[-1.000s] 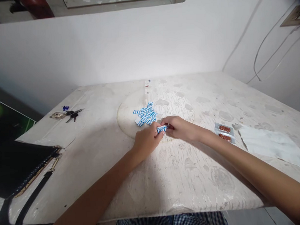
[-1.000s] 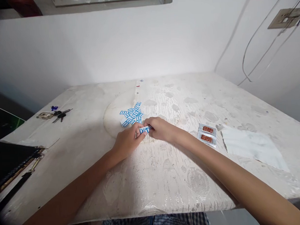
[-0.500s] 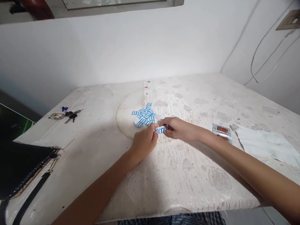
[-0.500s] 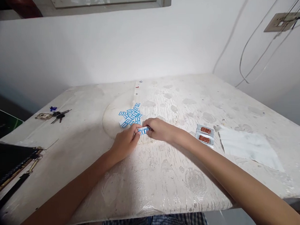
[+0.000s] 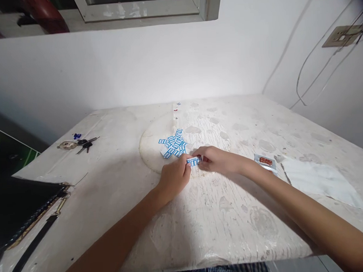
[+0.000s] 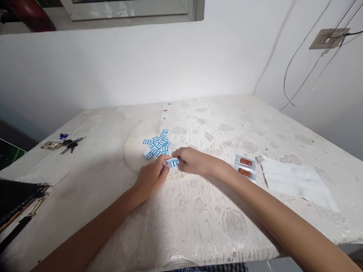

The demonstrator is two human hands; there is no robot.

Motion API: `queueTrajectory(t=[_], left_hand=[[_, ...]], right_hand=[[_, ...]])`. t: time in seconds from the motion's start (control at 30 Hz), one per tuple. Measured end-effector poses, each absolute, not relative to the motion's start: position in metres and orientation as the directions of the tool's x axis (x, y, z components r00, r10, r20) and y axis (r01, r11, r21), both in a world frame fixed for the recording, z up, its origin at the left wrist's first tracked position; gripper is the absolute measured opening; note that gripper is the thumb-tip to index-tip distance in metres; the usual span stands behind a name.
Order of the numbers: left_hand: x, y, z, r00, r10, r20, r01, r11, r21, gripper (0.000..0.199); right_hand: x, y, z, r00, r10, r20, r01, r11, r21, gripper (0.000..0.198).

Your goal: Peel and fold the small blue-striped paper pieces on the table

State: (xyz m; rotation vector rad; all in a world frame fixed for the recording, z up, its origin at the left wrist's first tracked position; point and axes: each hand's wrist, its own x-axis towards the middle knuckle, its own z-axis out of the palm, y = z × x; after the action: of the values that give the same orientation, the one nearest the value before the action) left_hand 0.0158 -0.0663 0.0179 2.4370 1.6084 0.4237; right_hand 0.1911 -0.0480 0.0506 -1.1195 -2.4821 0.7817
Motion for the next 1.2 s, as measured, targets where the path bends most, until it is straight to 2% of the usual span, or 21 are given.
queueTrajectory(t=[0.17, 0.43, 1.0, 1.2], left_hand=[[0.017, -0.065, 0.016, 0.360, 0.923, 0.137, 0.871, -0.385, 0.305, 0.025], [0.017, -0.064, 0.015, 0.353, 0.928, 0.116, 0.875, -0.372, 0.310, 0.026], [0.018, -0.066, 0.017, 0.342, 0.933, 0.109, 0.884, -0.359, 0.299, 0.025], [0.017, -0.064, 0.014, 0.361, 0.920, 0.151, 0.873, -0.391, 0.292, 0.024]], right_hand=[[0.195, -0.045, 0.049, -0.626, 0.778, 0.044, 0.561, 0.489, -0.668, 0.037], [0.198, -0.044, 0.050, -0.660, 0.751, 0.011, 0.507, 0.456, -0.731, 0.040], [0.189, -0.044, 0.042, -0.621, 0.778, 0.093, 0.587, 0.540, -0.603, 0.036], [0.187, -0.046, 0.043, -0.609, 0.784, 0.122, 0.600, 0.556, -0.575, 0.029]])
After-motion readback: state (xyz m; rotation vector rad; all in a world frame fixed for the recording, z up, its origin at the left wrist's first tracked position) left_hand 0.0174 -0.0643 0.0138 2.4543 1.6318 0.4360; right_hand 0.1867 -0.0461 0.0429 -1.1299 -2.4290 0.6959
